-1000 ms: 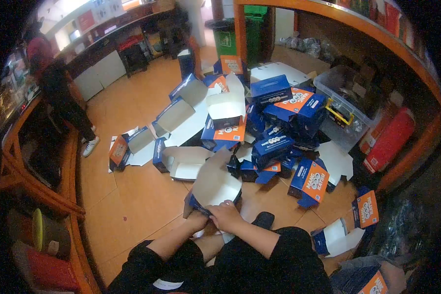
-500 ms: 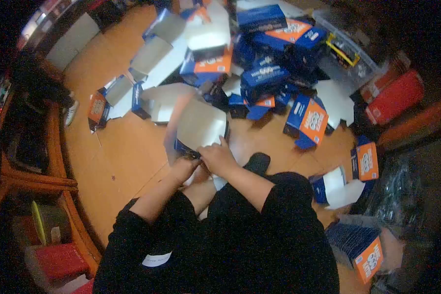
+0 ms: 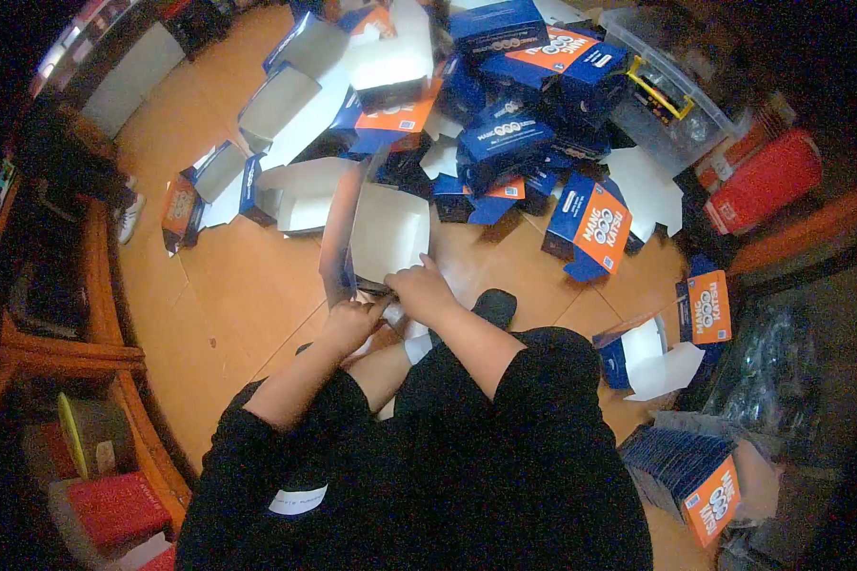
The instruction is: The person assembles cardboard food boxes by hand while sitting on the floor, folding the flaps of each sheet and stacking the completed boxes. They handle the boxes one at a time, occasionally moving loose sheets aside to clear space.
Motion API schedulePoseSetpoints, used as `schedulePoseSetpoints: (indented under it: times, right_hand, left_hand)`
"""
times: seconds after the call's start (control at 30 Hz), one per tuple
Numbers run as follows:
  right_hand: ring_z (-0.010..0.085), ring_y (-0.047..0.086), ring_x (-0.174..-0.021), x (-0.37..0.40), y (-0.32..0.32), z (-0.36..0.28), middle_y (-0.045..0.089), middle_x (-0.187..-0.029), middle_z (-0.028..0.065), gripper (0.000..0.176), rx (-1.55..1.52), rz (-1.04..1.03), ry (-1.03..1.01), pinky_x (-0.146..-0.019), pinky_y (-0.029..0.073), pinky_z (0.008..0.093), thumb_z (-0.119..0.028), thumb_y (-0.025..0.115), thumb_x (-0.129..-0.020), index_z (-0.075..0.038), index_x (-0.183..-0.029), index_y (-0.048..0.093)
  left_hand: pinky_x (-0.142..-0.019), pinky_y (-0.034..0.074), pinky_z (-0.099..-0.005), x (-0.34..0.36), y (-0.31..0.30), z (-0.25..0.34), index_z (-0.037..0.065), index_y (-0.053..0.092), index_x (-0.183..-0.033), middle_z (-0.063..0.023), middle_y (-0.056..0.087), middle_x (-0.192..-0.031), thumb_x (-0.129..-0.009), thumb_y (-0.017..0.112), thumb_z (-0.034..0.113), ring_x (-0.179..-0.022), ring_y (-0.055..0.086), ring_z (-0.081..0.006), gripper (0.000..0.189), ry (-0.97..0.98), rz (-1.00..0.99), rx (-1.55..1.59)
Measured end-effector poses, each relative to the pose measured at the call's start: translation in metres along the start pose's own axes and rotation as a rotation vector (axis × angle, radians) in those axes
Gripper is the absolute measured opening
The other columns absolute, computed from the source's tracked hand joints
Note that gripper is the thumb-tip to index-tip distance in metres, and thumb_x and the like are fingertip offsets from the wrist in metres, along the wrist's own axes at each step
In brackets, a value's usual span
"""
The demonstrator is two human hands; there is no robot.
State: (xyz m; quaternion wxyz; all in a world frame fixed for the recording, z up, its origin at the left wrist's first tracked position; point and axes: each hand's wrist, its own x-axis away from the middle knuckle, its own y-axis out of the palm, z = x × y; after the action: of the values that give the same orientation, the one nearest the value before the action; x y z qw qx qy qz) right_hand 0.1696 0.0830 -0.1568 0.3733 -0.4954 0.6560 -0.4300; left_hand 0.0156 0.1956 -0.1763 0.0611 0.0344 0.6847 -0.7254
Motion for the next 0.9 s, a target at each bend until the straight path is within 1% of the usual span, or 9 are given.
schedulePoseSetpoints:
  times: [0.13,0.23,0.33,0.37,0.43,0.57,0.67,0.77,0.9]
  right_hand:
    - [0.0267,0.06,-0.092,-0.002,-0.012,0.004,0.064,-0.09,0.0088,0.021,-0.176,0.084,0.007,-0.104,0.03,0.0507,-0.01,0.054,-0.081,-0.012,-0.101,0.062]
    - [0.0266,0.06,-0.093,-0.002,-0.018,-0.002,0.064,-0.089,0.0089,0.023,-0.239,0.168,-0.006,-0.105,0.03,0.0495,-0.01,0.056,-0.081,-0.012,-0.103,0.061]
    - [0.0261,0.061,-0.089,-0.005,-0.015,-0.002,0.064,-0.085,0.0083,0.02,-0.219,0.273,-0.047,-0.103,0.033,0.0486,-0.012,0.056,-0.081,-0.012,-0.1,0.061]
    - [0.026,0.061,-0.088,-0.005,-0.012,-0.002,0.064,-0.084,0.0081,0.018,-0.205,0.308,-0.066,-0.102,0.035,0.0483,-0.012,0.056,-0.081,-0.011,-0.098,0.061]
    - [0.0255,0.062,-0.083,-0.005,-0.008,-0.003,0.063,-0.08,0.0075,0.014,-0.066,0.244,-0.06,-0.099,0.037,0.0484,-0.011,0.055,-0.08,-0.011,-0.093,0.06]
    - [0.0247,0.061,-0.075,-0.005,0.01,-0.006,0.061,-0.074,0.0063,0.01,0.139,0.202,-0.06,-0.095,0.04,0.0495,-0.009,0.052,-0.076,-0.01,-0.085,0.058]
    - [0.0248,0.061,-0.074,-0.007,0.014,-0.005,0.06,-0.073,0.0066,0.013,0.15,0.221,-0.07,-0.093,0.041,0.0502,-0.008,0.052,-0.074,-0.01,-0.085,0.058]
    - [0.0255,0.061,-0.075,-0.006,0.011,-0.005,0.06,-0.073,0.0073,0.013,0.158,0.223,-0.109,-0.092,0.043,0.0498,-0.007,0.052,-0.074,-0.009,-0.086,0.058]
    - [0.0264,0.061,-0.076,-0.002,0.007,-0.006,0.061,-0.077,0.0082,0.016,0.153,0.255,-0.136,-0.09,0.044,0.0488,-0.007,0.052,-0.074,-0.008,-0.088,0.058]
  left_hand:
    - [-0.053,0.051,-0.0383,-0.002,0.004,-0.002,0.012,0.055,-0.116,-0.0074,0.064,-0.07,-0.078,0.056,0.022,-0.062,0.064,-0.0232,0.04,0.009,0.07,-0.104]
    - [-0.055,0.051,-0.0394,-0.003,0.005,-0.004,0.015,0.06,-0.106,-0.0087,0.066,-0.074,-0.08,0.055,0.022,-0.065,0.065,-0.0245,0.028,-0.087,0.035,-0.043]
    - [-0.058,0.052,-0.0419,-0.017,0.005,-0.004,0.016,0.063,-0.097,-0.01,0.066,-0.075,-0.081,0.055,0.021,-0.068,0.066,-0.0261,0.019,-0.224,-0.203,0.028]
    - [-0.059,0.052,-0.0425,-0.02,0.001,-0.002,0.016,0.064,-0.096,-0.0105,0.066,-0.076,-0.081,0.054,0.021,-0.068,0.066,-0.0264,0.018,-0.246,-0.21,0.063]
    - [-0.061,0.053,-0.0438,-0.023,-0.009,0.002,0.017,0.065,-0.095,-0.0115,0.066,-0.077,-0.083,0.053,0.021,-0.07,0.066,-0.0271,0.017,-0.297,-0.226,0.133]
    - [-0.068,0.051,-0.0434,-0.013,0.012,-0.008,0.01,0.063,-0.093,-0.0163,0.065,-0.083,-0.085,0.047,0.021,-0.079,0.064,-0.0337,0.021,-0.259,-0.097,0.285]
    - [-0.073,0.049,-0.045,-0.01,0.023,-0.012,0.007,0.06,-0.097,-0.0193,0.064,-0.088,-0.087,0.044,0.019,-0.084,0.062,-0.0374,0.023,-0.315,-0.089,0.451]
    - [-0.071,0.051,-0.0444,-0.008,0.029,-0.016,0.012,0.061,-0.104,-0.0169,0.065,-0.091,-0.082,0.051,0.014,-0.081,0.063,-0.0347,0.024,-0.235,-0.025,0.392]
    - [-0.071,0.05,-0.0434,-0.007,0.033,-0.016,0.01,0.062,-0.103,-0.018,0.064,-0.09,-0.081,0.054,0.016,-0.083,0.063,-0.035,0.024,-0.27,0.002,0.526]
